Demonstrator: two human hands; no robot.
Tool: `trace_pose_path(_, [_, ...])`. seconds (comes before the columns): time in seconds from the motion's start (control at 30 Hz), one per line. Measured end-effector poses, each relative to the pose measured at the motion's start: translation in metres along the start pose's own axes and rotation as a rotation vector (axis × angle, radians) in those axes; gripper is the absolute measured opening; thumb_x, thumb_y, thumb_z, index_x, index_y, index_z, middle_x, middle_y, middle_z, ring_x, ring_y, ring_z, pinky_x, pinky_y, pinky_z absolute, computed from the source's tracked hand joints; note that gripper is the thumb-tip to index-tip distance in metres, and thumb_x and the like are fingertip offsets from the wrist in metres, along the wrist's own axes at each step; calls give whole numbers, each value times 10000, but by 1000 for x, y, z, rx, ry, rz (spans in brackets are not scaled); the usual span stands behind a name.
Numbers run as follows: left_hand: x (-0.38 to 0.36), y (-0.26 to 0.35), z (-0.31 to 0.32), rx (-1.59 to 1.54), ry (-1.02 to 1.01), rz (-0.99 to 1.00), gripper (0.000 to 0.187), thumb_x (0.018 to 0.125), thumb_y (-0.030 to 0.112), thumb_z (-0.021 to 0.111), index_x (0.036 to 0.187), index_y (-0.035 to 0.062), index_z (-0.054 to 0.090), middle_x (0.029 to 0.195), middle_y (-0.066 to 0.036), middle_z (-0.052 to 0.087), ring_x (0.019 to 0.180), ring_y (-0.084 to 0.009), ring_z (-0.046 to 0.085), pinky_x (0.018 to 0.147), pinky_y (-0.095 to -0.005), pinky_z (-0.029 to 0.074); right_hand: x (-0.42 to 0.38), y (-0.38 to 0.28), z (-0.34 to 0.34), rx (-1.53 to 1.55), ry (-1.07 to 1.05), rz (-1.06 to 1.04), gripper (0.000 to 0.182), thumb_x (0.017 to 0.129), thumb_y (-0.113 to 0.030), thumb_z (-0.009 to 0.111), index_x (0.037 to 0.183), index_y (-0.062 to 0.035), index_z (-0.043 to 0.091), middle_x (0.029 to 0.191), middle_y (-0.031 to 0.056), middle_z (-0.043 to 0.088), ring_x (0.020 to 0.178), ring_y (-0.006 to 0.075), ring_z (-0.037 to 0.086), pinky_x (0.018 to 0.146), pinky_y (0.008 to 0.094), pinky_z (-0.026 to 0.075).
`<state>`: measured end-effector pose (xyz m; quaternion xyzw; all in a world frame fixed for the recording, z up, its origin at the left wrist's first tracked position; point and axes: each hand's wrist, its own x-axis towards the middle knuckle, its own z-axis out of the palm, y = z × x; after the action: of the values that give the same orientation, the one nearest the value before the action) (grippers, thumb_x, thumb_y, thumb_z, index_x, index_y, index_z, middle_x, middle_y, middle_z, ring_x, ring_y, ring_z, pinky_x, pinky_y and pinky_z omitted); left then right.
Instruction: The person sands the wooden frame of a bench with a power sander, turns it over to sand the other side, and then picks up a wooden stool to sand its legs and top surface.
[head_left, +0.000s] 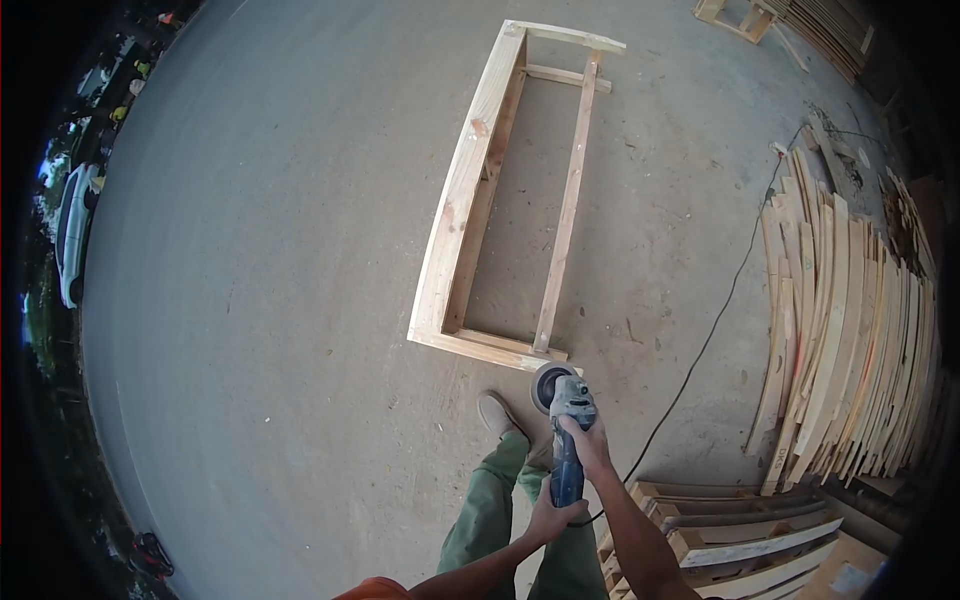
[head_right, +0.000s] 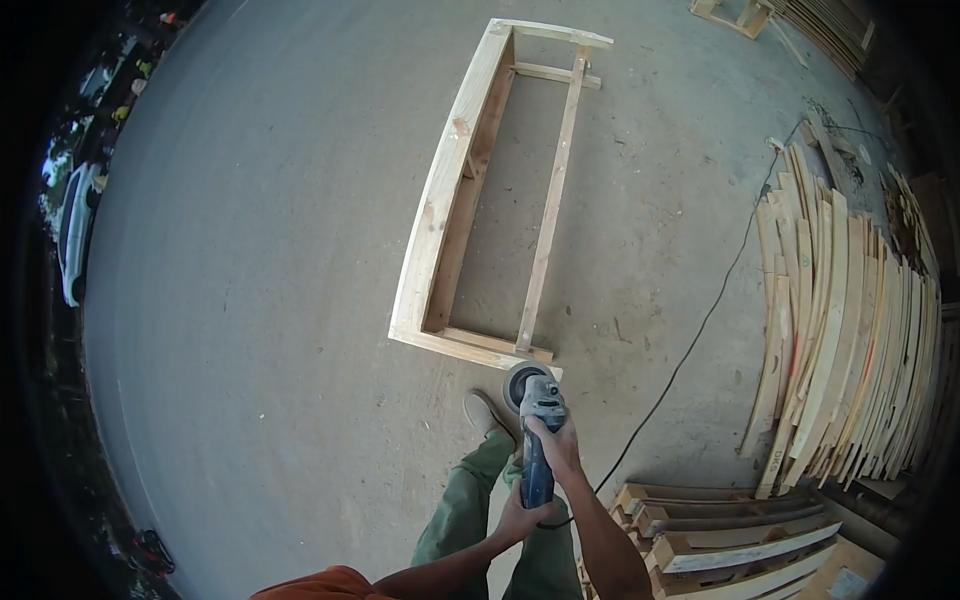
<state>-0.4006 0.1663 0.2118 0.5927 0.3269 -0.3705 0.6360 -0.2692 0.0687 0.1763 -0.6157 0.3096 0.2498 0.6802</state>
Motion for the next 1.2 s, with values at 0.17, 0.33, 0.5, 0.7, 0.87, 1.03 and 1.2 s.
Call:
trace_pose_path(0.17, [13, -34, -8, 9, -73, 54, 886, 747, 379, 847, 1397, -3, 382, 1219, -139, 577, 1112, -217, 582, 978, -358, 463, 4, 40, -10, 158, 81, 4, 425, 892, -199, 699, 1245, -48, 518, 903, 90, 627, 646, 169, 636, 550, 312, 547])
trace_pose_path(0.33, [30, -48, -37, 63, -64, 86, 891, 752, 409, 850, 1400, -3, 397, 1229, -150, 589, 1129, -227, 593, 977, -365, 468, 18, 89, 8, 47, 195, -140, 403, 897, -189, 690, 1230, -48, 514, 885, 93, 624, 605, 172, 624, 527, 312, 537])
trace_pose_path(0.5, [60, -65, -88, 81, -67, 136, 866, 769, 392, 838, 1413, 13, 402, 1210, -181, 615, 1111, -274, 627, 985, -392, 477, 29, 94, 54, 79, 235, -57, 563, 849, -226, 728, 1304, 14, 500, 1150, 119, 610, 1015, 214, 607, 904, 336, 490])
trace_pose_path(0.7, [86, -73, -165, -15, -158, 147, 812, 766, 266, 848, 1396, 3, 407, 1198, -126, 597, 1113, -204, 585, 994, -369, 462, 41, 115, 122, 47, 274, -82, 528, 853, -182, 709, 1303, 10, 509, 1160, 115, 610, 1009, 213, 608, 900, 332, 492])
trace_pose_path(0.87, [100, -68, -199, -155, -142, 114, 833, 761, 244, 855, 1410, 6, 391, 1212, -120, 584, 1122, -201, 571, 999, -366, 456, 49, 103, 179, -103, 155, -127, 643, 819, -162, 745, 1365, 22, 458, 1219, 139, 611, 1066, 225, 621, 945, 349, 492])
trace_pose_path(1.03, [115, -45, -228, -183, -77, 105, 852, 759, 224, 860, 1422, 5, 370, 1222, -120, 575, 1129, -194, 563, 1003, -361, 456, 74, 98, 219, -209, 109, -172, 708, 802, -208, 778, 1380, 34, 448, 1222, 150, 610, 1079, 228, 618, 952, 348, 489])
trace_pose_path(1.2, [133, -54, -245, -539, -176, 87, 921, 763, 262, 875, 1458, 13, 324, 1271, -111, 527, 1196, -216, 527, 1036, -374, 430, 88, 94, 237, -148, 131, -134, 608, 844, -238, 748, 1338, 16, 500, 1183, 123, 620, 1033, 181, 608, 902, 314, 491])
